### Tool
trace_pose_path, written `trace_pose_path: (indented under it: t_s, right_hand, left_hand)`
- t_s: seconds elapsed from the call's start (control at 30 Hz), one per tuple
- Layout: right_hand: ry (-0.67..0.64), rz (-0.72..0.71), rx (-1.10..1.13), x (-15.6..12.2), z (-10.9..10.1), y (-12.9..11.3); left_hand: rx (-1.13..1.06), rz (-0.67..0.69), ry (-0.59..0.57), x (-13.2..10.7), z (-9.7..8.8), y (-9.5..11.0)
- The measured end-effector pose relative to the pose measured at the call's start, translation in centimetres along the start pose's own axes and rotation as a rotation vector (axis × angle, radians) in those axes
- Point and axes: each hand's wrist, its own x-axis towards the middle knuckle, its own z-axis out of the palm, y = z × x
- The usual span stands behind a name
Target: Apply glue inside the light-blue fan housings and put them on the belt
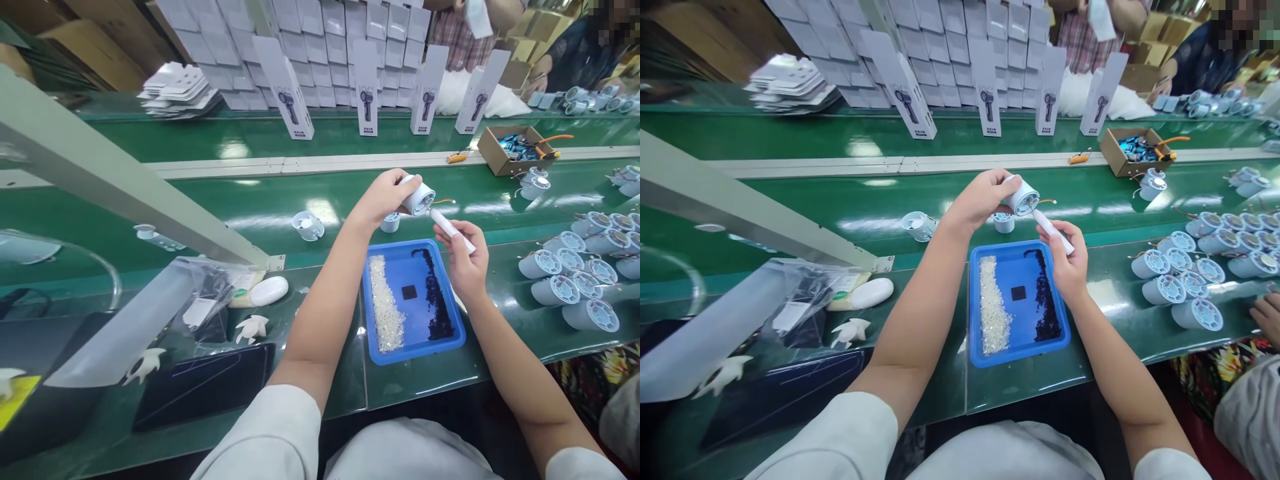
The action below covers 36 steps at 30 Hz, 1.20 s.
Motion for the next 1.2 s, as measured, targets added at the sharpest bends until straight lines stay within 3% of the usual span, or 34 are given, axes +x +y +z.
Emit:
trace_pose_path:
  t_s: [0.43, 0.7, 0.8, 0.97, 1.07, 1.2]
  right_hand:
    - [0.016, 0.033, -0.069, -0.1, -0.1, -0.4]
    - [0.015, -0.007, -0.075, -0.5, -0.2, -0.6]
    - [0.031, 0.043, -0.138, -0.5, -0.2, -0.4]
    - [-0.140, 0.179, -0.358, -0.6, 0.0, -0.7]
    - [-0.176, 0.136, -0.421, -0.9, 0.3, -1.1]
    - [-0.194, 0.069, -0.414, -1.4, 0.7, -1.7]
  left_hand:
    - [-0.100, 0.002, 0.004, -0.1, 0.4, -0.1]
    - [0.063, 0.012, 0.071, -1.2, 1.9, 1.0]
    - [0.059, 0.058, 0.159, -1.2, 2.6, 1.0]
    - [-0.209, 0.187, 0.326, -0.7, 4.4, -0.2]
    - [-0.363, 0.236, 0.386, -0.6, 5.6, -1.2]
    - [-0.589, 0.213, 0.372, -0.9, 6.3, -1.6]
